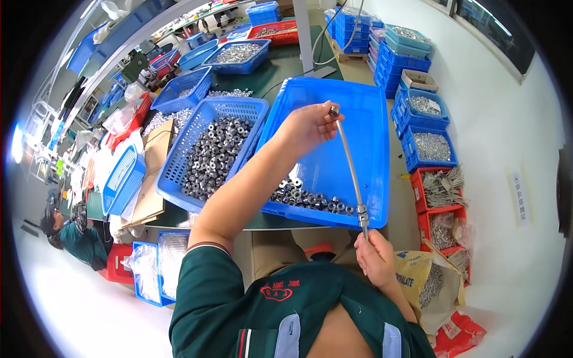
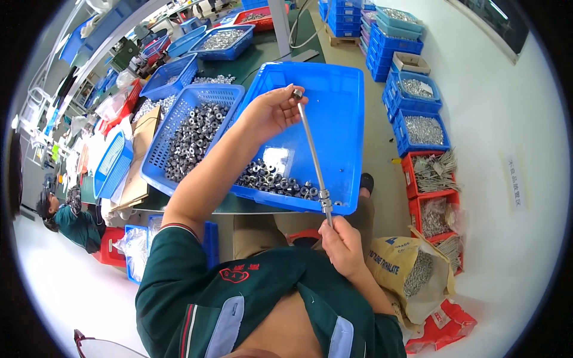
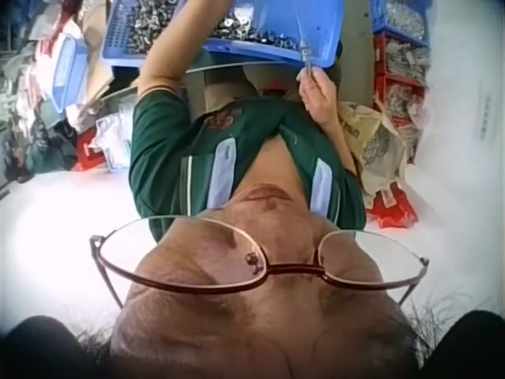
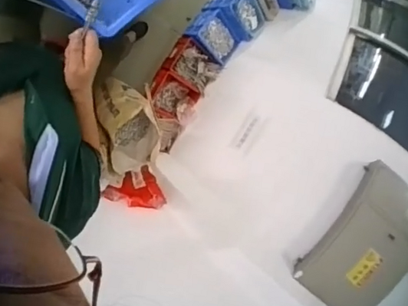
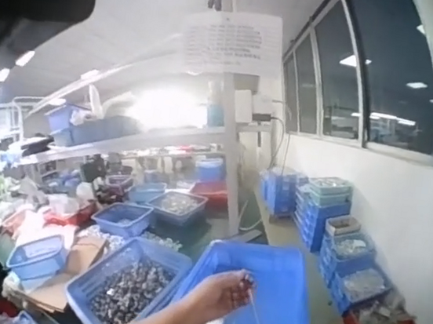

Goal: Manually thread small metal rings or bearings onto a metal rod as part of a manufacturing process.

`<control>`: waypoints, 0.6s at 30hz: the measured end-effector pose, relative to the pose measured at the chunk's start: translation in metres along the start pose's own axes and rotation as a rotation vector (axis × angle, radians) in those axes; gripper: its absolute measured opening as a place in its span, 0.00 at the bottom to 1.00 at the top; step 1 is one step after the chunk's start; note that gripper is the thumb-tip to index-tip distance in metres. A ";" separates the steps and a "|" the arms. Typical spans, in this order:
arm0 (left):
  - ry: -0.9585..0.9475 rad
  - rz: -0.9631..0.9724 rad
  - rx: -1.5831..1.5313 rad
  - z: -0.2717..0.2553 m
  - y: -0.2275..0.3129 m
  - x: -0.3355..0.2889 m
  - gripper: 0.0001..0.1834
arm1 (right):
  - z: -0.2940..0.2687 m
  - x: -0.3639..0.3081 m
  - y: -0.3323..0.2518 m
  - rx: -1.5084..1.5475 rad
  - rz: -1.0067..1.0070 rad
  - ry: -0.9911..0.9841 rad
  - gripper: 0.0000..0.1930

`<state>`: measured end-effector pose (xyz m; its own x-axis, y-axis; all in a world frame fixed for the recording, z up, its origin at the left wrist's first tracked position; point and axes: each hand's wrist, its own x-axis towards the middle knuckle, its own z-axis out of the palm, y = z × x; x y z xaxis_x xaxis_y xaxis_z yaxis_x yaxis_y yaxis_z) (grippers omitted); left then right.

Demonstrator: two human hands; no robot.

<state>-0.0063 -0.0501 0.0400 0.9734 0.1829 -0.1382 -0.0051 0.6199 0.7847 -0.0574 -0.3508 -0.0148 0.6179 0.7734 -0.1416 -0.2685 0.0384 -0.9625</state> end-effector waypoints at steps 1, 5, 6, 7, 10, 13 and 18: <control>0.007 0.035 -0.033 -0.001 -0.002 -0.003 0.11 | 0.002 0.002 0.001 -0.014 0.030 -0.015 0.09; -0.004 0.081 -0.087 -0.009 -0.007 -0.009 0.11 | 0.008 0.008 0.002 -0.065 0.031 -0.018 0.09; -0.015 0.087 -0.091 -0.010 -0.008 -0.011 0.11 | 0.009 0.008 0.003 -0.082 0.018 -0.011 0.09; -0.016 0.087 -0.097 -0.010 -0.009 -0.012 0.11 | 0.010 0.009 0.003 -0.100 0.005 -0.007 0.09; -0.024 0.086 -0.083 -0.006 -0.010 -0.016 0.10 | 0.012 0.008 0.003 -0.101 0.027 0.026 0.09; 0.006 0.070 -0.101 -0.008 -0.013 -0.016 0.10 | 0.013 0.008 0.007 -0.091 0.034 0.034 0.08; -0.144 0.064 -0.127 -0.026 -0.010 -0.011 0.14 | 0.015 0.009 0.000 -0.212 0.004 0.058 0.08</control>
<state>-0.0226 -0.0385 0.0179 0.9928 0.1196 0.0042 -0.0877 0.7035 0.7053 -0.0628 -0.3343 -0.0128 0.6604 0.7352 -0.1528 -0.1135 -0.1035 -0.9881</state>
